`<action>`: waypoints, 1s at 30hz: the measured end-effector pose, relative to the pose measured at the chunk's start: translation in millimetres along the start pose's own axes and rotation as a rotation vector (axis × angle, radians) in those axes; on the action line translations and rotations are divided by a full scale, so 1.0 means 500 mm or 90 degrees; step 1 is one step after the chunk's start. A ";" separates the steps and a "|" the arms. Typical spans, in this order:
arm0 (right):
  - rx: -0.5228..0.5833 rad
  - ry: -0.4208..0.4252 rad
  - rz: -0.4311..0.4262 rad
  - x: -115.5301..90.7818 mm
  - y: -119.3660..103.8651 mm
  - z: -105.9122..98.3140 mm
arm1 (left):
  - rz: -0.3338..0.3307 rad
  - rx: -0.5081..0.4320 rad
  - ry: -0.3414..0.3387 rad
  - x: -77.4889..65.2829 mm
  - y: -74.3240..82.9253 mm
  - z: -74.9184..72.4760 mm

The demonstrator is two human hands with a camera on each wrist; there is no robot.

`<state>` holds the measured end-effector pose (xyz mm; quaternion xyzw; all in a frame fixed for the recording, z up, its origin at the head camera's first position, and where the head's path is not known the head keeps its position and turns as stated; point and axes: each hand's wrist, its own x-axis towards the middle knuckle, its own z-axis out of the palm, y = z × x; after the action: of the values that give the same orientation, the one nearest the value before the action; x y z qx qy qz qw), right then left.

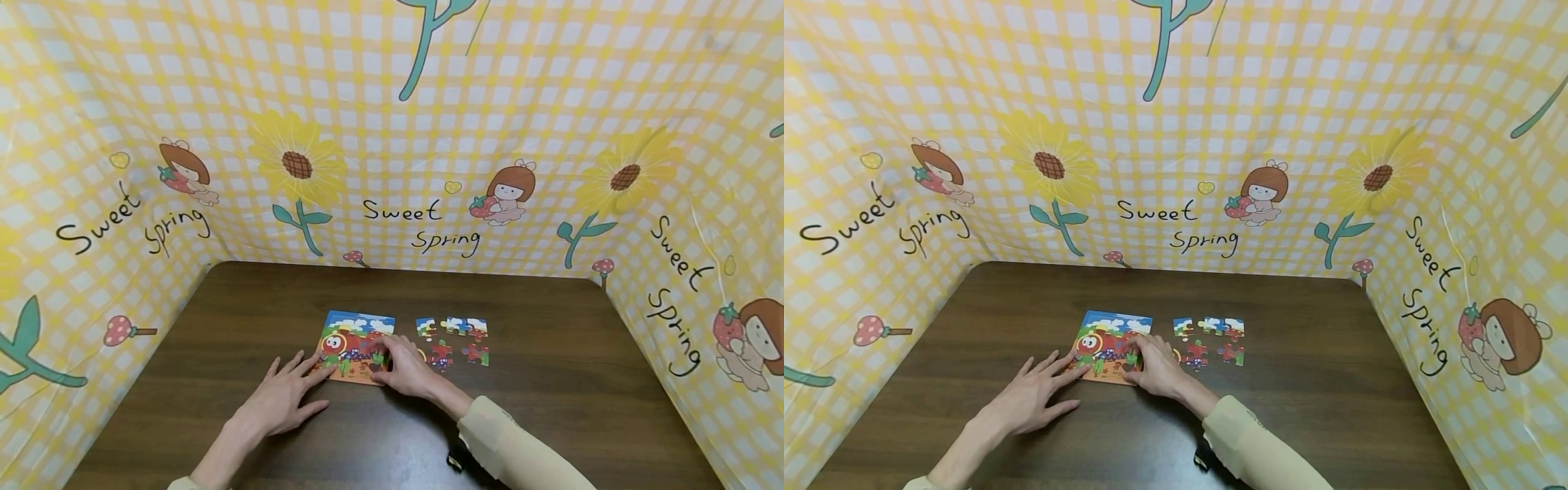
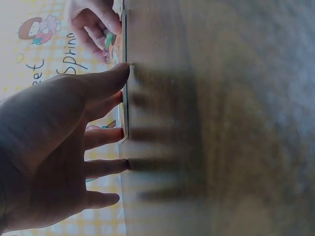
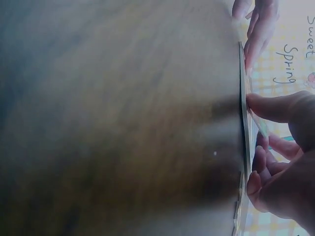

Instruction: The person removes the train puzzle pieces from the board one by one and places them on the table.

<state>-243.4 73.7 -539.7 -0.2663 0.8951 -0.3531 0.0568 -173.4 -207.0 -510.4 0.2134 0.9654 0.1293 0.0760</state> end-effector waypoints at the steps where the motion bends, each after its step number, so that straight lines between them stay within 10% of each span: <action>1: 0.000 -0.001 0.002 -0.001 0.000 0.000 | 0.000 -0.001 0.000 0.000 0.000 0.000; 30: 0.023 0.007 -0.067 -0.010 0.000 0.001 | 0.001 -0.011 0.001 0.001 -0.005 0.006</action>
<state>-239.1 75.6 -540.6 -0.3099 0.8737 -0.3732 0.0380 -173.9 -208.2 -514.0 0.2137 0.9641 0.1376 0.0767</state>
